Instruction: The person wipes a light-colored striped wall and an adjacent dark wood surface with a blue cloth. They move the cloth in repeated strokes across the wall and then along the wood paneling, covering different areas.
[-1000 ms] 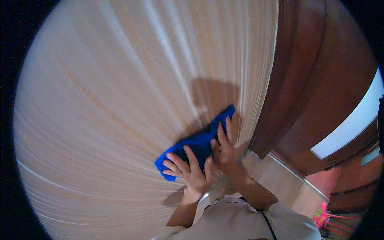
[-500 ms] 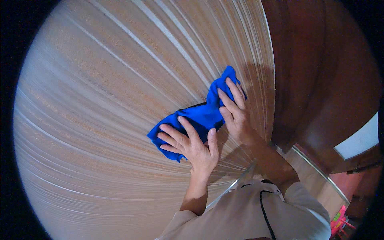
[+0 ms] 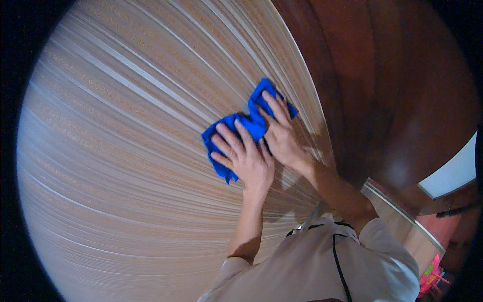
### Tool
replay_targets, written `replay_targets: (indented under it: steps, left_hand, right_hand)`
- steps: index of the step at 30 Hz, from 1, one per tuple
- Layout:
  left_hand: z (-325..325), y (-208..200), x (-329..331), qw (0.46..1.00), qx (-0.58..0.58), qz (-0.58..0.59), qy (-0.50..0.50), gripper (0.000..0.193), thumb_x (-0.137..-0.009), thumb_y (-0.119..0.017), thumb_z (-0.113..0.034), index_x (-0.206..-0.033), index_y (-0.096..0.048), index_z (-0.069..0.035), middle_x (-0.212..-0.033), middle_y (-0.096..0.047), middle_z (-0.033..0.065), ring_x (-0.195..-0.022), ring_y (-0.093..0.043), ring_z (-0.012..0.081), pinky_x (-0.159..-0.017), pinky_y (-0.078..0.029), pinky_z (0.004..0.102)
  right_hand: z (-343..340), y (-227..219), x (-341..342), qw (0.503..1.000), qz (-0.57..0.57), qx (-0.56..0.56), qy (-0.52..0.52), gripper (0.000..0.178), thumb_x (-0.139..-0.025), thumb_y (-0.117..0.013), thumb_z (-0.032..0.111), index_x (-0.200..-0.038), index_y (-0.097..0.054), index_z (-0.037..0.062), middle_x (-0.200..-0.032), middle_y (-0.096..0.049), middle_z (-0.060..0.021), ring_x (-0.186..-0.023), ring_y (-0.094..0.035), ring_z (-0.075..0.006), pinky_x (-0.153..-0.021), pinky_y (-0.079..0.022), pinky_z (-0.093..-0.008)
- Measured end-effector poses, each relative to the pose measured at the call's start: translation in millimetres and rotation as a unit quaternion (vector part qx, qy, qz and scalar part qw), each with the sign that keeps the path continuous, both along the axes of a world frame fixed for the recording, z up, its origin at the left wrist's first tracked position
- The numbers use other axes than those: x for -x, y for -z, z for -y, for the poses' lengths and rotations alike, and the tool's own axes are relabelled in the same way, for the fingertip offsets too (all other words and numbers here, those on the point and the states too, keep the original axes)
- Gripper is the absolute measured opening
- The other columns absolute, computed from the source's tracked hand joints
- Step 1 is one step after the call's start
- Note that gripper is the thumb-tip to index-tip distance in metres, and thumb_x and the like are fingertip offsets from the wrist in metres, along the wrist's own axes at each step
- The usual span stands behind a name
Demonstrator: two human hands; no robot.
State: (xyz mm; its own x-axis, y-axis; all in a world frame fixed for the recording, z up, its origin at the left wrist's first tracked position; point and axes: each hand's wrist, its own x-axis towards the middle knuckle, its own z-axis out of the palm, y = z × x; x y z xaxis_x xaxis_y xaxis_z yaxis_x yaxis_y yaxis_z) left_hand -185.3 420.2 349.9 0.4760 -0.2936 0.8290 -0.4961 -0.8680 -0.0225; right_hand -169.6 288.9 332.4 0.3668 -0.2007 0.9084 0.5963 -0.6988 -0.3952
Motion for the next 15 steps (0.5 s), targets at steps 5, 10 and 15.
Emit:
replay_targets:
  steps: [5,10,15]
  left_hand:
    - [1.7,-33.5,14.4,1.0,-0.019,-0.011,0.002,0.069,-0.098,-0.057,-0.024,-0.158,-0.034,0.0,-0.169,-0.012,0.0294,-0.155,-0.006,0.0525,-0.118,0.004,0.0684]
    - [24.6,-43.8,35.0,0.999,-0.014,0.039,0.019,0.073,-0.093,-0.057,-0.016,-0.158,-0.032,0.004,-0.168,-0.012,0.0309,-0.156,0.0,0.0512,-0.117,0.015,0.0657]
    - [55.1,-92.2,21.3,0.999,0.001,-0.001,0.034,0.073,-0.089,-0.054,-0.013,-0.156,-0.033,0.006,-0.17,-0.014,0.0276,-0.157,-0.004,0.0474,-0.12,0.008,0.0646]
  right_hand:
    - [-2.9,-19.1,13.1,0.994,-0.031,-0.095,-0.041,0.049,-0.093,-0.053,-0.005,-0.141,-0.06,0.001,-0.164,-0.032,-0.0198,-0.152,-0.028,-0.0412,-0.123,-0.024,-0.0531]
    - [-10.8,-9.6,53.4,0.995,-0.011,-0.09,-0.043,0.05,-0.094,-0.056,-0.002,-0.144,-0.055,-0.0049,-0.167,-0.022,-0.0259,-0.153,-0.021,-0.0474,-0.125,-0.019,-0.0531]
    - [25.2,-73.7,24.1,0.99,0.011,-0.134,-0.036,0.049,-0.095,-0.058,0.005,-0.143,-0.054,-0.005,-0.163,-0.034,-0.023,-0.152,-0.027,-0.0404,-0.124,-0.022,-0.0489]
